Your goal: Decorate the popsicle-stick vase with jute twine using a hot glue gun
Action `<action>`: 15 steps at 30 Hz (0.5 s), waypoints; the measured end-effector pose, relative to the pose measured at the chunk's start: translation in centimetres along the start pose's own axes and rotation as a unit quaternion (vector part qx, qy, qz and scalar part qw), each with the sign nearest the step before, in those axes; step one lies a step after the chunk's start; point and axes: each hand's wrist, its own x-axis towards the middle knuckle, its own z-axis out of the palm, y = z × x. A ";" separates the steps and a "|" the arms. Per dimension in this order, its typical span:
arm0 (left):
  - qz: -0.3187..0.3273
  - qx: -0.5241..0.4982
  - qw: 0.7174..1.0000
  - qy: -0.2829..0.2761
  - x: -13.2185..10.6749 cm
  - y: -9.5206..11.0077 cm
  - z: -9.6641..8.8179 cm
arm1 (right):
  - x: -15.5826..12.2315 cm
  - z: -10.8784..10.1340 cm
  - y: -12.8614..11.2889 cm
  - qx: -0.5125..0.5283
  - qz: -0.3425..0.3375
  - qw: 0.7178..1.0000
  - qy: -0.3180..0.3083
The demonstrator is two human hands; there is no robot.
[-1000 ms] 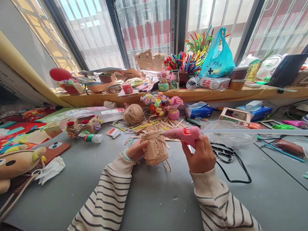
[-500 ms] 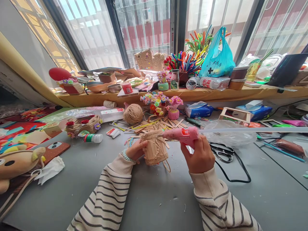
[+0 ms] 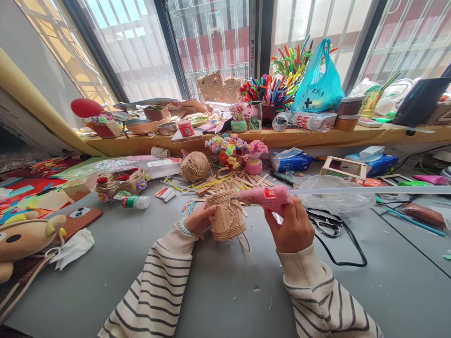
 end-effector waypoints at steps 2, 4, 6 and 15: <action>0.000 -0.003 1.000 0.006 0.0 0.0 0.0 | 0.0 0.0 0.1 -0.005 0.003 1.000 -0.002; 0.000 -0.005 1.000 0.010 0.0 0.0 0.0 | -0.1 0.2 0.2 -0.007 -0.006 1.000 0.008; -0.004 -0.007 1.000 0.017 0.0 0.0 0.1 | -0.1 0.3 0.5 -0.012 -0.024 0.999 0.025; 0.005 -0.021 0.999 0.044 -0.2 0.3 0.2 | 0.5 0.8 1.3 0.064 0.098 0.993 -0.021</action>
